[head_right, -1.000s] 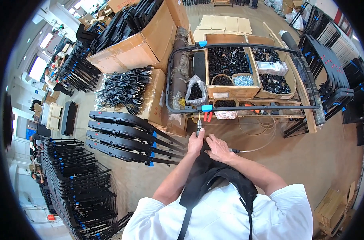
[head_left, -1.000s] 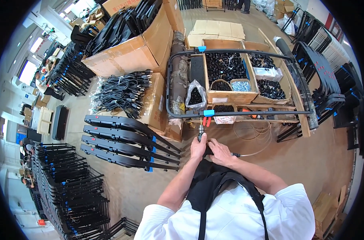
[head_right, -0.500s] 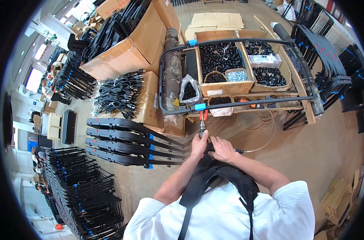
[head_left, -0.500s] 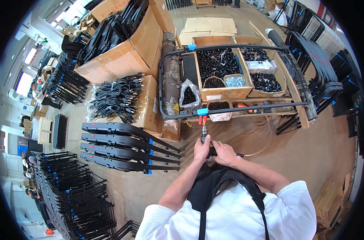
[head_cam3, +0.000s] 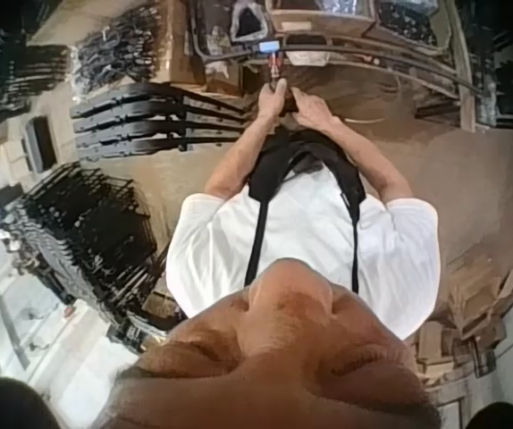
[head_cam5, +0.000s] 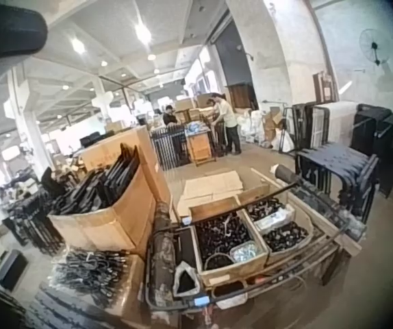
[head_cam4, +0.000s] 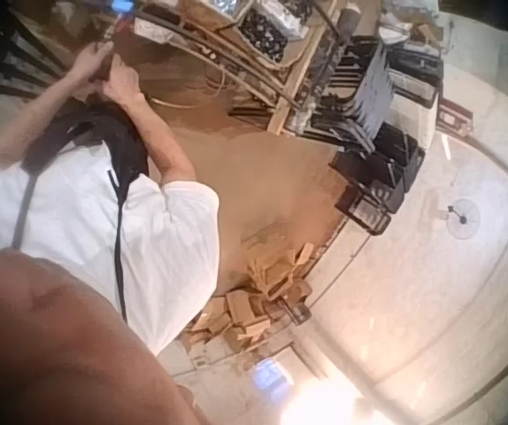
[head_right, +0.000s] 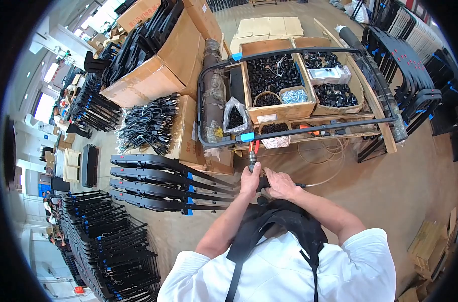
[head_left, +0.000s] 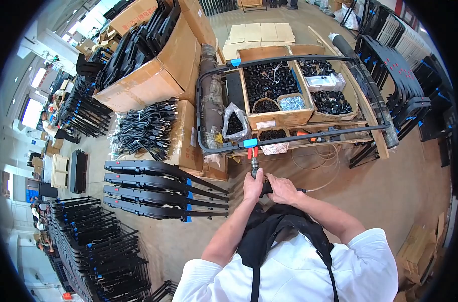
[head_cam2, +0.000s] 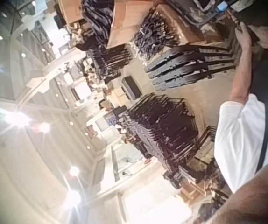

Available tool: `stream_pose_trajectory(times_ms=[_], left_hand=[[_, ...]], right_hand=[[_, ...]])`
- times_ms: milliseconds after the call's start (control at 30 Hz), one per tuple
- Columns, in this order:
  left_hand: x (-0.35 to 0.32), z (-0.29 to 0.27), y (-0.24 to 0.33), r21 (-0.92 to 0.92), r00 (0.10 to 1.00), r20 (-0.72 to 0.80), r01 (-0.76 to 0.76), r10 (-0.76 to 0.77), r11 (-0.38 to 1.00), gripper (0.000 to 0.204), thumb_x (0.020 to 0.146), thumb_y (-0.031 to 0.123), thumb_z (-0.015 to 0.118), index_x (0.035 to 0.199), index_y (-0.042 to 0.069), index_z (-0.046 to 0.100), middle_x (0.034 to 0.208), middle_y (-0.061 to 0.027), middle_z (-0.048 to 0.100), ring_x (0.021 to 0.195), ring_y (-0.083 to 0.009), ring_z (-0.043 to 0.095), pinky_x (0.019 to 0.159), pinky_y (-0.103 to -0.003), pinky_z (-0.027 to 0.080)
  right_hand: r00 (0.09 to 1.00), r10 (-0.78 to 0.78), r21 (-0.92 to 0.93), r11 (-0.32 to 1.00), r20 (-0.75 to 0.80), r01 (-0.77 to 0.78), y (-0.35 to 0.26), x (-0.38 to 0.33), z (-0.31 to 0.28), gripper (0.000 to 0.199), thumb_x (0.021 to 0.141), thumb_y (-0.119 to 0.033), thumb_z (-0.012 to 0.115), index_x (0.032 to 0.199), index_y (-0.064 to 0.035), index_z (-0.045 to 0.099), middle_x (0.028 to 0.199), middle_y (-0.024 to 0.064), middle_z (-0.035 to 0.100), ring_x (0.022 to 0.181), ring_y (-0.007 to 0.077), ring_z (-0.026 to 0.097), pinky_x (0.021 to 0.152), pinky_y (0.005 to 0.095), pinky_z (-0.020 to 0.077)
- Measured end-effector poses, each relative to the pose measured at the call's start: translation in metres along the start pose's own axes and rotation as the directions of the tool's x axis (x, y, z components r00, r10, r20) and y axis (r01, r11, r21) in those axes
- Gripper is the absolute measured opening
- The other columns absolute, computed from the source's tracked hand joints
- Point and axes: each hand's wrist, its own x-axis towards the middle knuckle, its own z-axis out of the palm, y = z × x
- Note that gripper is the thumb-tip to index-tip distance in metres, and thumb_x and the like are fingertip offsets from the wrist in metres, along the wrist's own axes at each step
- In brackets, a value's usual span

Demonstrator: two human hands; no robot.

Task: Assemble plastic shells and electronic components for a piece of sports or recreation equipment using an electric screwdriver.

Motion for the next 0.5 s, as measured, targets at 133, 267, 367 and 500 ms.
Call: stream_pose_trajectory(times_ms=[133, 267, 367, 500], left_hand=[[0.002, 0.002, 0.004, 0.035, 1.000, -0.005, 0.009, -0.009, 0.999, 0.050, 0.098, 0.050, 0.070, 0.106, 0.001, 0.064, 0.094, -0.0108, 0.069, 0.088, -0.0203, 0.063, 0.081, -0.040, 0.051], [0.010, 0.003, 0.001, 0.061, 1.000, -0.020, 0.003, -0.002, 0.998, 0.050, 0.098, 0.050, 0.070, 0.105, 0.001, 0.063, 0.093, -0.0111, 0.068, 0.087, -0.0203, 0.063, 0.079, -0.040, 0.051], [0.014, 0.005, -0.001, 0.051, 1.000, -0.022, 0.008, -0.007, 0.999, 0.049, 0.098, 0.049, 0.070, 0.104, 0.001, 0.063, 0.093, -0.0111, 0.068, 0.086, -0.0203, 0.063, 0.079, -0.041, 0.051], [0.017, 0.006, 0.001, 0.059, 0.999, -0.039, -0.016, 0.018, 0.998, 0.049, 0.098, 0.049, 0.070, 0.104, 0.000, 0.063, 0.094, -0.0120, 0.068, 0.087, -0.0214, 0.063, 0.079, -0.041, 0.052]], right_hand=[[1.000, 0.009, -0.022, 1.000, 0.007, -0.008, 0.001, 0.003, -0.002, 0.082, 0.079, -0.025, 0.078, 0.144, 0.0067, 0.039, 0.115, 0.0306, 0.069, 0.106, 0.0465, 0.068, 0.092, 0.0519, 0.0547], [1.000, 0.005, -0.043, 0.999, 0.002, -0.005, 0.000, 0.007, -0.005, 0.084, 0.079, -0.025, 0.078, 0.145, 0.0078, 0.038, 0.114, 0.0304, 0.070, 0.104, 0.0459, 0.069, 0.091, 0.0520, 0.0551], [1.000, 0.020, -0.058, 0.998, 0.021, -0.019, -0.001, 0.009, -0.008, 0.086, 0.079, -0.025, 0.079, 0.146, 0.0084, 0.036, 0.114, 0.0306, 0.070, 0.104, 0.0453, 0.069, 0.091, 0.0518, 0.0552], [0.999, 0.027, -0.056, 0.998, 0.019, -0.025, -0.004, 0.012, -0.013, 0.082, 0.079, -0.023, 0.079, 0.144, 0.0074, 0.039, 0.114, 0.0298, 0.069, 0.104, 0.0452, 0.069, 0.091, 0.0517, 0.0553]])
